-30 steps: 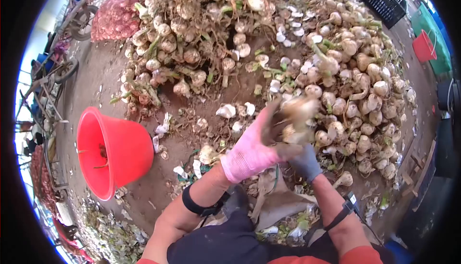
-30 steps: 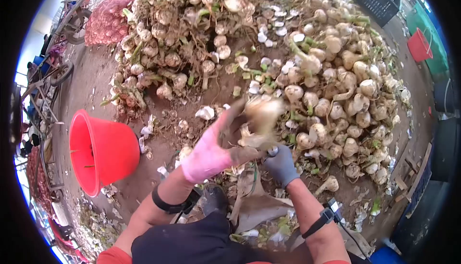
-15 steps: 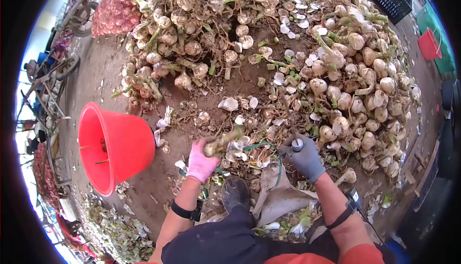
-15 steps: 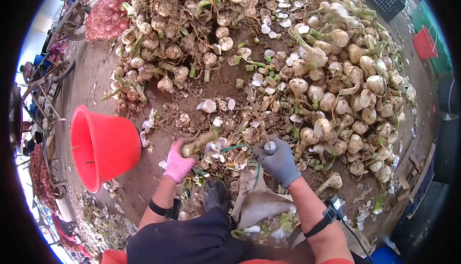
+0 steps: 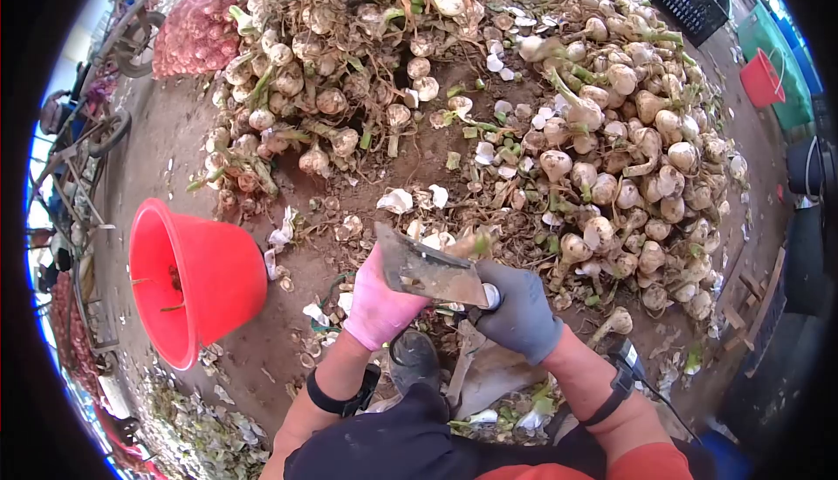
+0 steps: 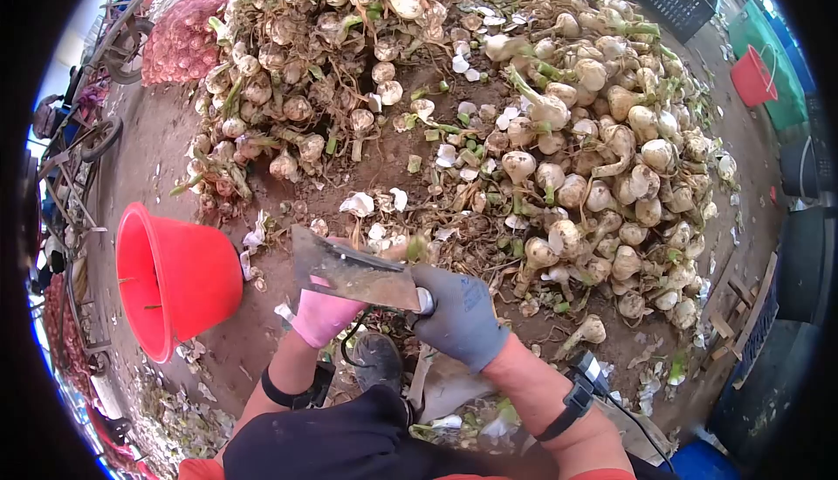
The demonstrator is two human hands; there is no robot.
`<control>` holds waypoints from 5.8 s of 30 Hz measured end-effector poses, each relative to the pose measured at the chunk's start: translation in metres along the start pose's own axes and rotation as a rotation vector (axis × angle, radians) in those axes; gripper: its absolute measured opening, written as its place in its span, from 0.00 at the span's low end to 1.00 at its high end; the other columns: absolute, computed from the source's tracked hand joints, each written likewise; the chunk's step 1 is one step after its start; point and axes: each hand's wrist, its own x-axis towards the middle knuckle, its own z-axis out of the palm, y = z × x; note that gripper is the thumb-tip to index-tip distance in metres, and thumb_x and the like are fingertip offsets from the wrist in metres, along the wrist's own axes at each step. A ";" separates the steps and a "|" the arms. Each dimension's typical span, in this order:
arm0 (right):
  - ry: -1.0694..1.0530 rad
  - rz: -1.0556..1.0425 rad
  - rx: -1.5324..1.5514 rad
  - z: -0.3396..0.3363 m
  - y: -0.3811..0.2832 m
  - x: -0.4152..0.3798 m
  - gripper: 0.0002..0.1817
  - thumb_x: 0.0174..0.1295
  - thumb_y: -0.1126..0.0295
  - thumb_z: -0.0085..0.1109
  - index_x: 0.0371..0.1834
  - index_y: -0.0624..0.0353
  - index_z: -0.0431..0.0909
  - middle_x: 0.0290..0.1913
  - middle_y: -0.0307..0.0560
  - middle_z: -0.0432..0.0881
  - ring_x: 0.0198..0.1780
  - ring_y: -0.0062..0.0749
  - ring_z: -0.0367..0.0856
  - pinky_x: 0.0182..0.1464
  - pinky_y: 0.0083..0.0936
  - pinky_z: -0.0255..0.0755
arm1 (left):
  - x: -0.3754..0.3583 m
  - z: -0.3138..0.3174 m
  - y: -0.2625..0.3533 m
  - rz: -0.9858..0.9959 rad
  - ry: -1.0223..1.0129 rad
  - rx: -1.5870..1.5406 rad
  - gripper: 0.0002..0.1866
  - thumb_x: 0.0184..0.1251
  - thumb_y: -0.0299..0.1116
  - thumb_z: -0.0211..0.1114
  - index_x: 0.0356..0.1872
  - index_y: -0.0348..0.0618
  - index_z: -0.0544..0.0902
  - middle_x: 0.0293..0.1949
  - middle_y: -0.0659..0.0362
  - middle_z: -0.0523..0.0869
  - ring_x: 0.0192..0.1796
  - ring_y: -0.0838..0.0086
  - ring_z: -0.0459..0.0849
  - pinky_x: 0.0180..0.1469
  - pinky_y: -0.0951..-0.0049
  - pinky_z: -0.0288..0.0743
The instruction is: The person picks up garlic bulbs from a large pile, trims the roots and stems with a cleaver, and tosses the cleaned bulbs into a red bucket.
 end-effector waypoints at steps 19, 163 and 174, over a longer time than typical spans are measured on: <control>-0.207 0.439 0.057 0.019 0.058 -0.020 0.10 0.54 0.67 0.69 0.33 0.61 0.80 0.28 0.51 0.83 0.32 0.38 0.83 0.38 0.33 0.75 | 0.011 -0.006 0.036 0.042 0.050 0.139 0.40 0.42 0.23 0.79 0.60 0.36 0.69 0.47 0.58 0.82 0.49 0.76 0.81 0.55 0.74 0.77; -0.091 1.168 0.296 -0.009 0.147 0.058 0.28 0.46 0.52 0.69 0.46 0.60 0.80 0.44 0.60 0.85 0.49 0.54 0.83 0.51 0.39 0.76 | 0.431 0.236 0.183 0.072 -0.650 0.484 0.39 0.56 0.39 0.71 0.69 0.44 0.67 0.66 0.46 0.71 0.63 0.59 0.76 0.63 0.60 0.75; -0.109 1.034 0.235 0.011 0.162 0.047 0.21 0.51 0.51 0.62 0.41 0.55 0.81 0.39 0.57 0.85 0.45 0.55 0.83 0.46 0.41 0.77 | 0.552 0.190 0.086 0.544 -0.101 1.717 0.32 0.48 0.57 0.71 0.53 0.51 0.83 0.61 0.47 0.74 0.63 0.48 0.70 0.68 0.58 0.63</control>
